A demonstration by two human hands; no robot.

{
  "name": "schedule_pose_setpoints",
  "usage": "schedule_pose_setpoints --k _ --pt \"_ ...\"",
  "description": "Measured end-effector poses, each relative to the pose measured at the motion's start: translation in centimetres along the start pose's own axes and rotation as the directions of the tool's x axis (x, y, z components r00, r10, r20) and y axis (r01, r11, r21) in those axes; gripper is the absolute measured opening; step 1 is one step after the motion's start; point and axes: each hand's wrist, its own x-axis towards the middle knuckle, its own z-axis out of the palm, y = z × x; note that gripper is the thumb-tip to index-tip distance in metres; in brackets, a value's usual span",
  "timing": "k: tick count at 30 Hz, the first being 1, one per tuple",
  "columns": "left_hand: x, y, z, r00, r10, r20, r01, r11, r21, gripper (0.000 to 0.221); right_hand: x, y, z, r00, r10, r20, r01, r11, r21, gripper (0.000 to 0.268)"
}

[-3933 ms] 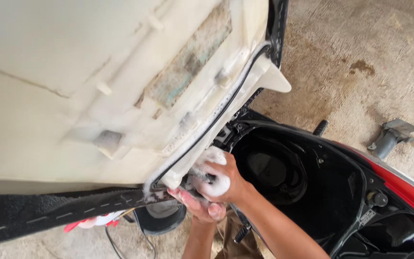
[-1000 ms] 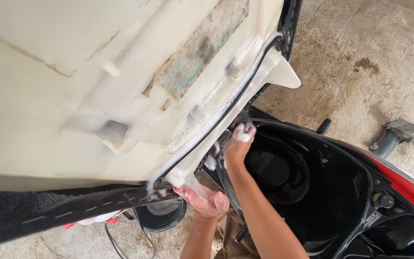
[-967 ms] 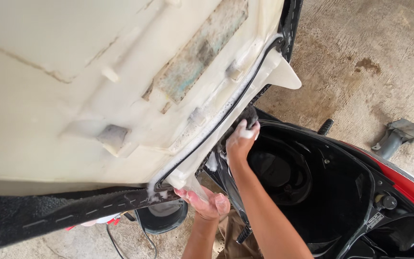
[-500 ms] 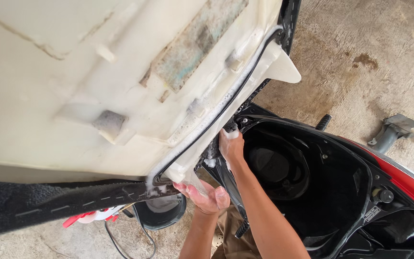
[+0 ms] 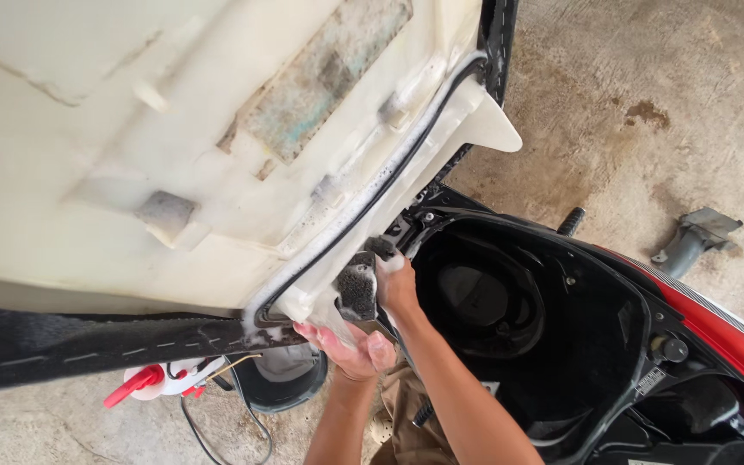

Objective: The person scrubs the underside of a removed motorcycle seat with a soapy sponge, focusing on the edges and crevices. The person repeatedly dips the sponge into a bucket of soapy water to maintain suds while cleaning the plastic surface.

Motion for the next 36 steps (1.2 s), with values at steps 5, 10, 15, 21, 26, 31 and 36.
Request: schedule_pose_setpoints --k 5,10,15,21,26,31,36 --pt "-0.7 0.1 0.0 1.0 -0.005 0.008 0.005 1.0 -0.018 0.069 -2.5 -0.9 -1.4 0.992 -0.041 0.115 0.001 0.944 0.33 0.031" --pt "-2.6 1.3 -2.4 0.975 -0.085 0.205 0.073 0.995 0.066 0.08 -5.2 -0.7 -4.3 0.94 -0.086 0.329 -0.044 0.929 0.366 0.027" --pt "-5.8 2.5 -4.6 0.915 -0.198 0.351 0.199 0.979 0.034 0.078 -9.0 0.2 -6.4 0.949 0.025 0.313 -0.221 0.761 0.61 0.037" --pt "-8.7 5.8 -7.8 0.752 -0.424 0.505 0.344 0.906 0.248 0.071 -11.8 0.2 -10.6 0.928 -0.027 0.372 -0.161 0.871 0.465 0.049" --pt "-11.1 6.2 -5.9 0.498 -0.666 0.556 0.616 0.723 0.313 0.09 -13.5 2.0 -12.5 0.843 -0.49 0.221 0.536 0.796 -0.28 0.046" --pt "-12.9 3.7 -3.5 0.317 -0.798 0.513 0.709 0.559 0.43 0.09 -13.2 4.5 -11.4 0.774 -0.437 0.458 0.623 0.395 -0.675 0.022" --pt "-12.8 3.1 -1.9 0.257 -0.865 0.432 0.852 0.414 0.321 0.097 -13.6 6.2 -10.2 0.947 -0.191 0.259 0.32 0.647 -0.692 0.031"
